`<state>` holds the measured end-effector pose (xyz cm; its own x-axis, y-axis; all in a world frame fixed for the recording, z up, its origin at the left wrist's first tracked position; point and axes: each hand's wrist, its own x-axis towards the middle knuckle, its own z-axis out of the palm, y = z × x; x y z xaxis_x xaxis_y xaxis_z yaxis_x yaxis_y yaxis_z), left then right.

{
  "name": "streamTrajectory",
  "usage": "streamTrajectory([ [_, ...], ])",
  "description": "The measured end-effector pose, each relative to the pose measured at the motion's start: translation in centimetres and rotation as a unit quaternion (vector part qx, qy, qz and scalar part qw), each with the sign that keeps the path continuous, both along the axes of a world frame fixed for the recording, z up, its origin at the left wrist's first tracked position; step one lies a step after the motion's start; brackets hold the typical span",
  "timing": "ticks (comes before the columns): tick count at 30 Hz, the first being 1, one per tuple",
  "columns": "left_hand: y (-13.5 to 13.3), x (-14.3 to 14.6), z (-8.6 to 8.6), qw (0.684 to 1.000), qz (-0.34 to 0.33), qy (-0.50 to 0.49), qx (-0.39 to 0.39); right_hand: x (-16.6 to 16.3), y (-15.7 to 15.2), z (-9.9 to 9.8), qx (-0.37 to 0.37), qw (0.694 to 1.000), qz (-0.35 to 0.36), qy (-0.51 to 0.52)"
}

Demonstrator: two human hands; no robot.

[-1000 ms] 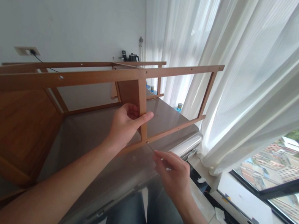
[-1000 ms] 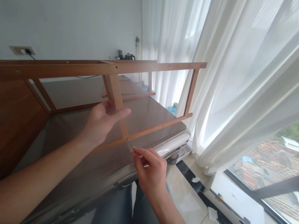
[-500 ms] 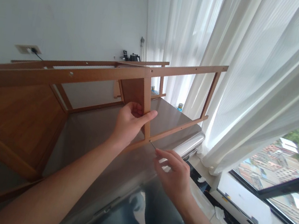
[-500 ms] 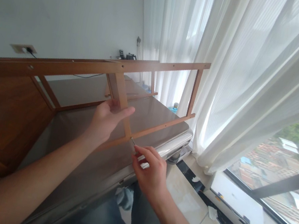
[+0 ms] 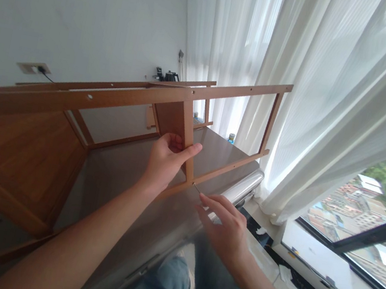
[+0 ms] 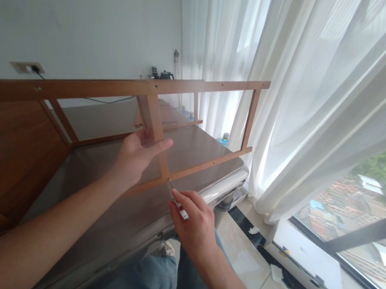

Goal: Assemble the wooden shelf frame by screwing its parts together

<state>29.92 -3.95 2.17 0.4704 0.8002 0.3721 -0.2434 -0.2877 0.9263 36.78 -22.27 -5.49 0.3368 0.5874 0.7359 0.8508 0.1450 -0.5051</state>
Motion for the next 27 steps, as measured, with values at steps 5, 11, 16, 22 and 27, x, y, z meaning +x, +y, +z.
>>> streamTrajectory([
  [5, 0.0, 0.1, 0.0, 1.000, -0.002, -0.010, -0.011, -0.1, 0.1, 0.1, 0.012, 1.000, -0.005, -0.002],
  [11, 0.0, 0.2, 0.1, 1.000, -0.006, -0.018, -0.017, 0.1, 0.1, 0.2, 0.012, 1.000, -0.002, 0.015],
  [16, 0.2, 0.1, -0.1, 1.000, 0.002, -0.010, -0.007, 0.0, 0.2, 0.7, 0.016, 0.999, -0.008, 0.045],
  [22, 0.5, 0.2, -0.3, 1.000, 0.004, -0.008, -0.001, 0.0, 0.4, 1.1, 0.007, 0.995, -0.004, 0.101],
  [27, 0.5, 0.1, -0.2, 1.000, 0.004, 0.002, 0.001, 0.2, 0.7, 1.1, -0.004, 0.986, 0.020, 0.164],
])
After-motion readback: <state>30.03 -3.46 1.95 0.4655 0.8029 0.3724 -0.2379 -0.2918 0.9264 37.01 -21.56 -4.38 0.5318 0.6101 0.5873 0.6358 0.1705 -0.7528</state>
